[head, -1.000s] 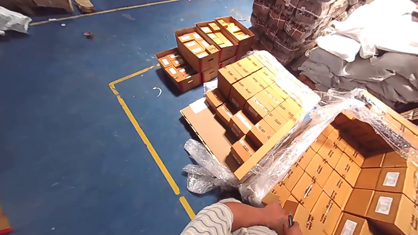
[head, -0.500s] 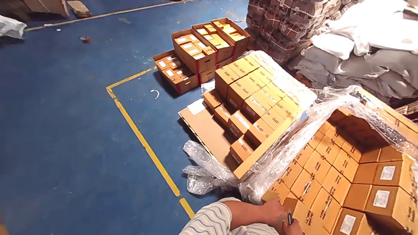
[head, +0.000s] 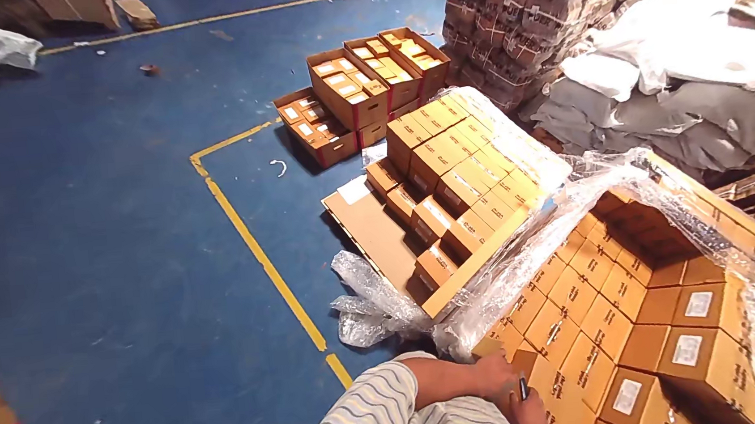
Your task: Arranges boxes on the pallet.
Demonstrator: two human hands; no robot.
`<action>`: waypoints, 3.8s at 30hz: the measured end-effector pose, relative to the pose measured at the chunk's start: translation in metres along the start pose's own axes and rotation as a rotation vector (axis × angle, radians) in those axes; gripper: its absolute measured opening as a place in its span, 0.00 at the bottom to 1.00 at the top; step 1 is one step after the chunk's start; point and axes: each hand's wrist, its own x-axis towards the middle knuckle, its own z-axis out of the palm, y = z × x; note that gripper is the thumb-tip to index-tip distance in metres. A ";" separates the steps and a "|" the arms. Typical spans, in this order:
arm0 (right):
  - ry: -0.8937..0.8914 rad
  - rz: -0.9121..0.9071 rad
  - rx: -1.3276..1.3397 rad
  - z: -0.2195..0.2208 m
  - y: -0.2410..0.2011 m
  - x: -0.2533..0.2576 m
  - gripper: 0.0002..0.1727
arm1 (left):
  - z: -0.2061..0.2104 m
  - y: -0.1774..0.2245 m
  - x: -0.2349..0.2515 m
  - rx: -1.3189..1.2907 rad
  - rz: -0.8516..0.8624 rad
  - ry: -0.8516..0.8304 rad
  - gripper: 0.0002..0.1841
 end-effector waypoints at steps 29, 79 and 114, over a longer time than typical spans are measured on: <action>0.038 0.005 0.001 0.005 -0.001 -0.010 0.30 | 0.003 0.004 0.001 0.039 -0.034 0.008 0.15; 0.037 0.027 0.013 0.005 -0.006 -0.009 0.31 | -0.004 0.004 0.002 0.039 -0.038 -0.036 0.17; 0.068 0.067 0.050 0.011 -0.010 -0.010 0.33 | 0.000 0.001 0.003 0.044 -0.024 -0.039 0.18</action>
